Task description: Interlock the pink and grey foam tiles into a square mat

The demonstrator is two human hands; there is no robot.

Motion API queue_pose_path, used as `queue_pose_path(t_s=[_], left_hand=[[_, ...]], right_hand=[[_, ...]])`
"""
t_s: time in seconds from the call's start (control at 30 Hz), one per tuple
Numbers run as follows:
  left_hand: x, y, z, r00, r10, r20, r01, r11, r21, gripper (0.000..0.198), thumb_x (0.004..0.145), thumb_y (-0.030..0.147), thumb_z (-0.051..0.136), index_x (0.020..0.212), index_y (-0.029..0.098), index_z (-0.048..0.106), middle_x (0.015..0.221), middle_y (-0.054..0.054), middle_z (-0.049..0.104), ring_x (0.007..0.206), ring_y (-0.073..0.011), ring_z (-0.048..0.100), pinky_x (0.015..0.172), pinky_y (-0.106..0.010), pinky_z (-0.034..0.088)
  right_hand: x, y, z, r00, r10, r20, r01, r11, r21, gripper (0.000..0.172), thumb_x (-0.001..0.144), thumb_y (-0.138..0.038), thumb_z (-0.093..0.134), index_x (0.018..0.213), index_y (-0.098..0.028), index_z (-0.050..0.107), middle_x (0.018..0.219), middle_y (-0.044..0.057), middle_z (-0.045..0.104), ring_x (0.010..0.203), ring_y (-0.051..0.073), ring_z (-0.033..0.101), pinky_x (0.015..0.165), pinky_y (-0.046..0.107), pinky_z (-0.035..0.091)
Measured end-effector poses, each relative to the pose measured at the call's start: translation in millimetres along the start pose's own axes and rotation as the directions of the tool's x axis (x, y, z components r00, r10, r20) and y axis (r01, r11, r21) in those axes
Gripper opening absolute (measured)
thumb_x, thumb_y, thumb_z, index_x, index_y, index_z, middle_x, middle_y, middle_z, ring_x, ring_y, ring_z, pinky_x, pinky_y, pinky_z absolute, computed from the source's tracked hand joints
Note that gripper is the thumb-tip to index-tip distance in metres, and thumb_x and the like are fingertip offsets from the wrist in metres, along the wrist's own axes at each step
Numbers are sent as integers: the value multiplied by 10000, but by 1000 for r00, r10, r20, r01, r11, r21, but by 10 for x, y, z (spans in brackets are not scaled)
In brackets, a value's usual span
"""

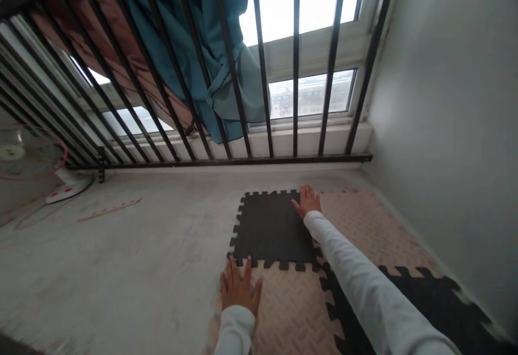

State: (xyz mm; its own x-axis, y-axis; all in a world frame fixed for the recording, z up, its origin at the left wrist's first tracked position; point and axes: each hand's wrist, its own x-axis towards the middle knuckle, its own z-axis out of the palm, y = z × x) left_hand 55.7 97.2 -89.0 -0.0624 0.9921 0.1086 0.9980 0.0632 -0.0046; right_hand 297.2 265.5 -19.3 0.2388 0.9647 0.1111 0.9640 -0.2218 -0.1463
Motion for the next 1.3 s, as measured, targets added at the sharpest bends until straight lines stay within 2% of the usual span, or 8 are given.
queue_pose_path(t_s=[0.13,0.2,0.3,0.5,0.8,1.03,1.17,1.3], left_hand=[[7,-7,-13,999,-3,37,3,1000,15,525,763,464,405,1259,326,302,1391,-87,218,1269,-258,155,1009,-450,142],[10,-10,-21,999,-9,49,8,1000,9,525,761,470,404,1257,338,297,1394,-80,211,1272,-253,146,1009,-452,136],[12,-10,-33,998,-10,69,10,1000,-2,519,758,478,403,1252,358,296,1402,-68,191,1275,-251,135,1008,-460,129],[18,-10,-76,996,-12,88,15,999,-35,507,756,522,380,1240,397,295,1412,-43,158,1281,-247,100,1010,-450,119],[32,3,-133,996,24,89,-20,999,-47,469,769,474,384,1227,436,292,1395,41,201,1274,-276,115,997,-499,121],[17,-95,-82,985,146,97,-137,986,-97,478,797,475,291,1264,385,252,1391,39,200,1273,-250,140,994,-512,146],[-171,-130,-50,970,203,131,-188,975,-118,507,801,422,273,1291,295,243,1395,7,169,1276,-223,138,1009,-488,138],[-486,-121,-84,970,194,147,-178,977,-115,558,778,379,305,1303,204,232,1397,-34,155,1278,-213,129,1023,-450,132]], right_hand=[[263,-40,106,975,6,-222,-5,1000,3,651,820,-435,192,1333,-46,91,1417,128,26,1285,217,-8,1029,401,72],[302,-10,267,990,-34,-140,30,999,-31,656,816,-462,175,1335,-67,112,1417,109,71,1286,208,12,1032,418,27],[306,69,528,992,-92,89,99,992,-75,706,792,-537,166,1327,-76,170,1404,97,156,1282,208,75,1031,437,16],[176,87,643,990,-120,76,127,987,-98,734,786,-570,163,1320,-69,204,1396,130,176,1280,229,84,1032,391,66],[-877,-6,537,962,-218,164,232,970,-69,682,800,-539,178,1328,-108,186,1405,121,127,1281,234,60,1031,385,76],[-1782,-70,345,931,-202,304,218,976,-20,791,758,-565,234,1318,-15,141,1399,161,48,1277,247,-2,1039,380,57],[-2205,-92,244,926,-169,336,187,982,-22,892,717,-631,220,1308,30,129,1393,188,47,1271,278,-10,1039,403,45],[-2437,-76,90,908,-184,375,200,980,-5,874,723,-606,244,1307,35,134,1392,190,56,1271,289,-2,1040,408,50]])
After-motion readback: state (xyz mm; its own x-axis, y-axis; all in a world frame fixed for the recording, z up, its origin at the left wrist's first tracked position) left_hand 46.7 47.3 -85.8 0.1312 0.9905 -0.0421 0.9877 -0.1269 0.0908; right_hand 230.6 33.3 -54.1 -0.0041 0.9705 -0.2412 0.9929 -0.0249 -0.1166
